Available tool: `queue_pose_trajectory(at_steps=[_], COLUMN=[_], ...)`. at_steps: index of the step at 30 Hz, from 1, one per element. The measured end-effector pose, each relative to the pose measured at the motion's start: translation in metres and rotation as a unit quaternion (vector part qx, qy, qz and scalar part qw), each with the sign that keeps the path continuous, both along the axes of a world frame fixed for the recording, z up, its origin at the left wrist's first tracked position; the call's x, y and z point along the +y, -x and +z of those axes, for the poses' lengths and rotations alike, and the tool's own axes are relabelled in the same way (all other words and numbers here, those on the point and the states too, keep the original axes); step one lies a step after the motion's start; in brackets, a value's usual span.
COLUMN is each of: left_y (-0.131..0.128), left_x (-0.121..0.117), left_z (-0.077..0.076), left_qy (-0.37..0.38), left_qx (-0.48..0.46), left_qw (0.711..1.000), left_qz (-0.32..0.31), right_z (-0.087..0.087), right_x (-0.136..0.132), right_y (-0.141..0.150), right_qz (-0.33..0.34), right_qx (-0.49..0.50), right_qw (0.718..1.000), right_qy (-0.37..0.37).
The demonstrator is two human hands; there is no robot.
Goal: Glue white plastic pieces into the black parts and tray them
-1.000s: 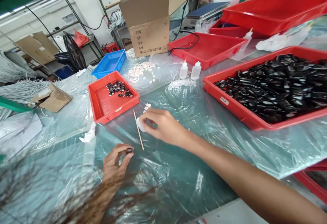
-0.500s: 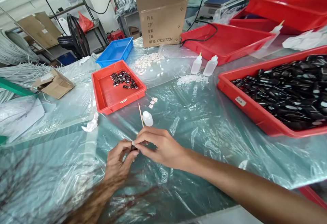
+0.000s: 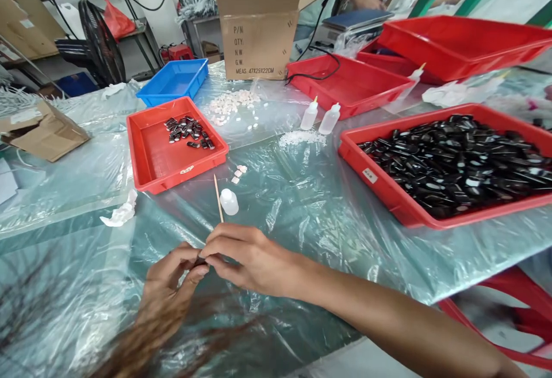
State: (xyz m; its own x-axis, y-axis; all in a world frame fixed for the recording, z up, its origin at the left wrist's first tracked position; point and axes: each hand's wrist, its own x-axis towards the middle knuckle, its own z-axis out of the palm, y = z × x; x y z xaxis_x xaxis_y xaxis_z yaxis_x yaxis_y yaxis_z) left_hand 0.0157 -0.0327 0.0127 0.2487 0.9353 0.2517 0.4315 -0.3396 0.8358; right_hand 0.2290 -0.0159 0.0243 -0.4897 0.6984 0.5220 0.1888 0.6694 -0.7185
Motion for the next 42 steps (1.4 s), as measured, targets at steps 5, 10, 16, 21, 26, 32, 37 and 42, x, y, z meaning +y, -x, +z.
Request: queue_pose_trajectory(at_steps=[5, 10, 16, 21, 26, 32, 37, 42], left_y=[0.001, 0.001, 0.000, 0.002, 0.004, 0.004, 0.002, -0.001], left_x=[0.001, 0.006, 0.009, 0.012, 0.013, 0.009, 0.007, 0.004], left_z=[0.000, -0.011, -0.027, -0.034, -0.033, -0.025, -0.019, -0.011], left_qy=[0.007, -0.057, -0.070, -0.068, -0.066, -0.037, -0.036, -0.052], left_qx=[0.023, 0.079, 0.116, 0.120, 0.120, 0.109, 0.084, 0.057], left_qw=[1.000, 0.995, 0.990, 0.990, 0.989, 0.992, 0.995, 0.997], left_qz=[-0.008, -0.012, -0.032, -0.025, -0.047, -0.049, -0.034, -0.024], right_z=[0.002, -0.026, -0.067, -0.075, -0.067, -0.039, -0.016, -0.012], right_x=[0.018, 0.099, 0.156, 0.168, 0.170, 0.141, 0.083, 0.026], right_y=[-0.011, -0.093, -0.172, -0.174, -0.176, -0.153, -0.080, -0.011], right_qz=[0.025, -0.428, -0.532, -0.546, -0.529, -0.451, -0.296, -0.080], right_qx=[0.001, -0.052, -0.117, -0.146, -0.123, -0.003, 0.083, 0.080], right_qw=[1.000, 0.900, 0.834, 0.818, 0.831, 0.886, 0.947, 0.991], right_qy=[0.000, 0.060, 0.092, 0.108, 0.116, 0.104, 0.097, 0.068])
